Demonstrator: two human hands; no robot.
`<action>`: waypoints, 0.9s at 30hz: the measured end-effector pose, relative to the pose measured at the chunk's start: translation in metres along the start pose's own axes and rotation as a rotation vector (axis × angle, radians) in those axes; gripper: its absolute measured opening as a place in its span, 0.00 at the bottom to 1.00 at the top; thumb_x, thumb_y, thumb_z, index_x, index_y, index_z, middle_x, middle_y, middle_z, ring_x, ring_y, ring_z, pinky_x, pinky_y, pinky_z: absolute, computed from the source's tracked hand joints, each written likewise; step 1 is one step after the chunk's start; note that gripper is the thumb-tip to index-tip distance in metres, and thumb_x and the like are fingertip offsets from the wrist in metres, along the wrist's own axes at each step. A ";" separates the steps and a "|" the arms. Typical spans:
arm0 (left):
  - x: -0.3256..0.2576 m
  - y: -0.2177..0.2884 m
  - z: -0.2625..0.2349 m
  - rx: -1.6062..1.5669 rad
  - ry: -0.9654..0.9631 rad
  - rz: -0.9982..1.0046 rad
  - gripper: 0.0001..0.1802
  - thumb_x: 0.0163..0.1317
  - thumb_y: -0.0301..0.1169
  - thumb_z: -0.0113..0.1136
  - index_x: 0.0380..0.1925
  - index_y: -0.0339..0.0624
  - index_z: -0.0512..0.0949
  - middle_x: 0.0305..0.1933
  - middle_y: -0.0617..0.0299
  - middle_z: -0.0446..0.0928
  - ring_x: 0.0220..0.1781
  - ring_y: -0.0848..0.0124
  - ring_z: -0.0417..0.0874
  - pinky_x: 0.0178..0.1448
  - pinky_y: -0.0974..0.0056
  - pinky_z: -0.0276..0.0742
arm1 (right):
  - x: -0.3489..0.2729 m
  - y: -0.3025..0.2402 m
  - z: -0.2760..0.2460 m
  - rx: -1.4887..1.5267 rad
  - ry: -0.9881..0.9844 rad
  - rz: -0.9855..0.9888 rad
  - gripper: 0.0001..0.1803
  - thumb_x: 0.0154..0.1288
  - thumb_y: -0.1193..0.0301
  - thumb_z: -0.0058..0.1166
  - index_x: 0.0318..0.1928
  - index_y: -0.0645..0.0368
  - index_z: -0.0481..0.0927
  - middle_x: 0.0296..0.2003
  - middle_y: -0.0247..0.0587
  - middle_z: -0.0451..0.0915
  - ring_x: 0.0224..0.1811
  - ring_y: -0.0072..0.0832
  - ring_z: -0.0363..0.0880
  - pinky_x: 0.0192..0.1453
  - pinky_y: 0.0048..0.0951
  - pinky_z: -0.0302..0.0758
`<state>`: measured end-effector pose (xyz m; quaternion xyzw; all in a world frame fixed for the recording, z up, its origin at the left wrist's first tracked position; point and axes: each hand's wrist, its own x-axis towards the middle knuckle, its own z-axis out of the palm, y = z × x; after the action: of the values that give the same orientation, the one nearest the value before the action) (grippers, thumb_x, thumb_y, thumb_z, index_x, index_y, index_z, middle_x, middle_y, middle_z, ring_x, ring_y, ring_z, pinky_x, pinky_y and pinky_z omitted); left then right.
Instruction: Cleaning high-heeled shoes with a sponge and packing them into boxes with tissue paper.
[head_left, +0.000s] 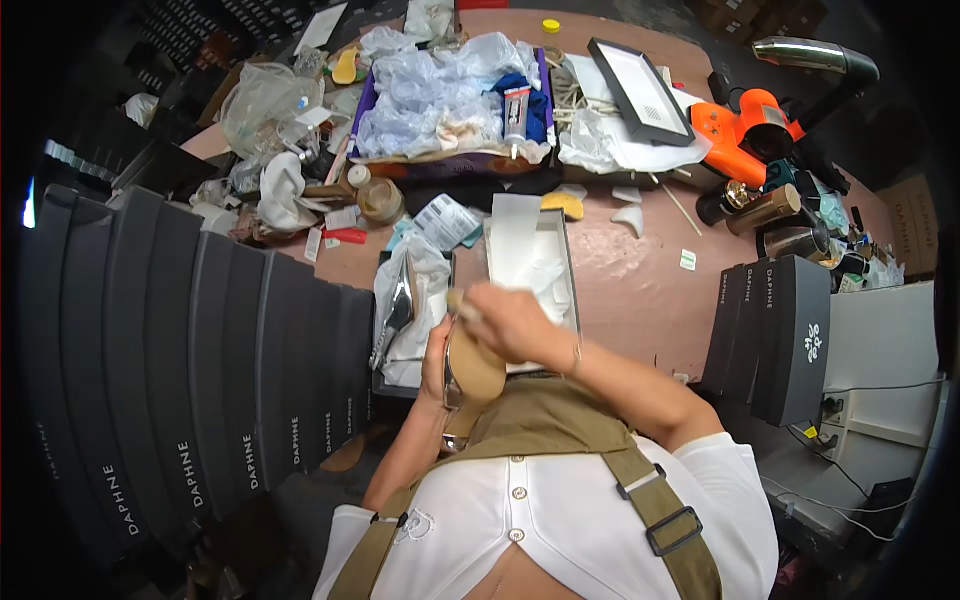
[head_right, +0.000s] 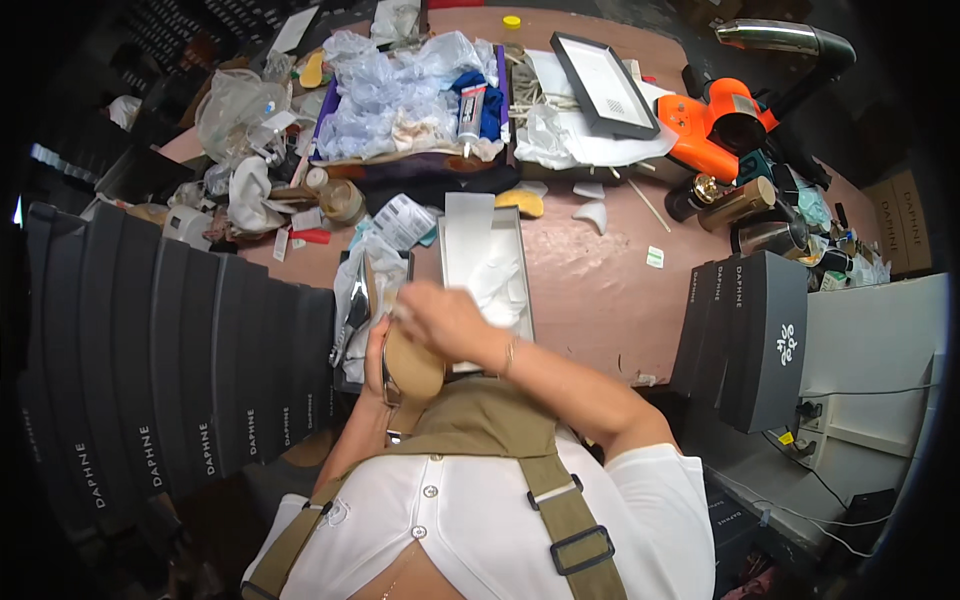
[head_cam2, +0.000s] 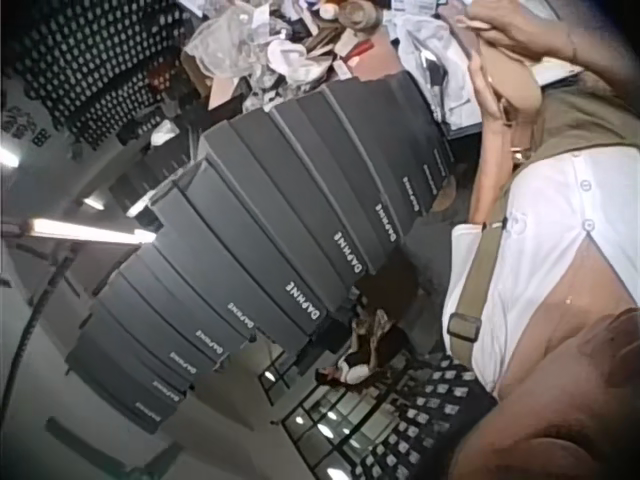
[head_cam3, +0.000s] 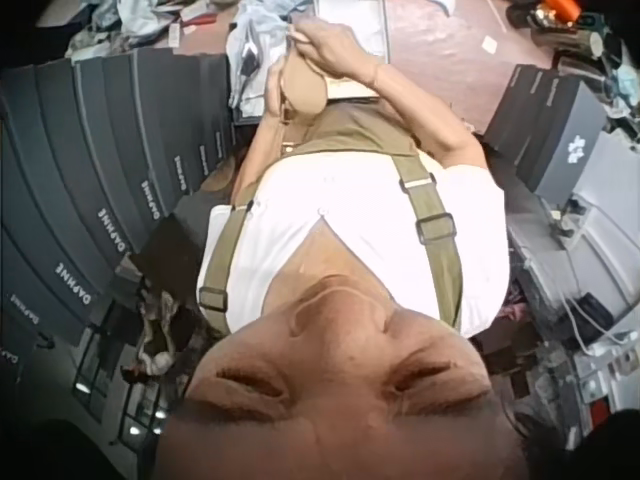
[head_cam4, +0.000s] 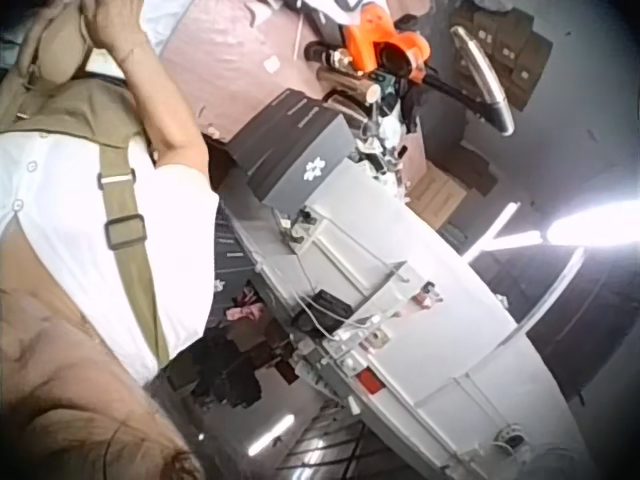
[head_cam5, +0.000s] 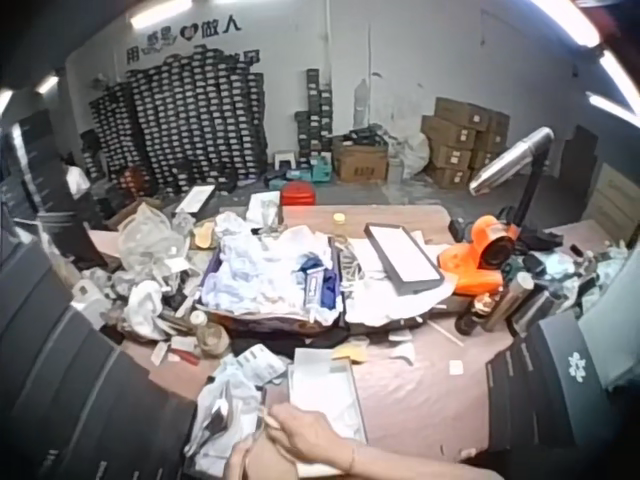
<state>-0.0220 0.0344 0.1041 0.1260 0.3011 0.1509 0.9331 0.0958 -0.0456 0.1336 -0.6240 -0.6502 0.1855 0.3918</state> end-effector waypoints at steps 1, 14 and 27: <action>0.009 0.004 -0.018 0.218 -0.102 0.106 0.22 0.72 0.43 0.39 0.54 0.41 0.70 0.46 0.58 0.78 0.45 0.70 0.81 0.50 0.65 0.78 | 0.003 -0.007 -0.004 0.011 -0.040 -0.014 0.22 0.52 0.67 0.58 0.48 0.59 0.70 0.33 0.47 0.76 0.34 0.48 0.78 0.36 0.46 0.76; 0.011 -0.010 -0.039 0.069 -0.203 -0.049 0.26 0.72 0.47 0.34 0.58 0.42 0.69 0.51 0.55 0.77 0.52 0.62 0.79 0.56 0.58 0.77 | 0.003 0.030 0.000 -0.071 0.104 0.010 0.13 0.53 0.66 0.58 0.36 0.57 0.71 0.29 0.46 0.76 0.30 0.48 0.79 0.31 0.44 0.75; 0.009 0.003 -0.021 0.129 -0.160 -0.185 0.33 0.69 0.54 0.36 0.56 0.36 0.69 0.47 0.46 0.77 0.45 0.58 0.83 0.46 0.54 0.83 | -0.041 0.016 -0.007 -0.090 -0.113 -0.323 0.12 0.54 0.65 0.56 0.36 0.53 0.69 0.25 0.38 0.72 0.25 0.37 0.78 0.22 0.37 0.73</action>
<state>-0.0286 0.0431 0.0839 0.1692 0.2449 0.0339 0.9541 0.1083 -0.0839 0.1150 -0.5171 -0.7705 0.1255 0.3511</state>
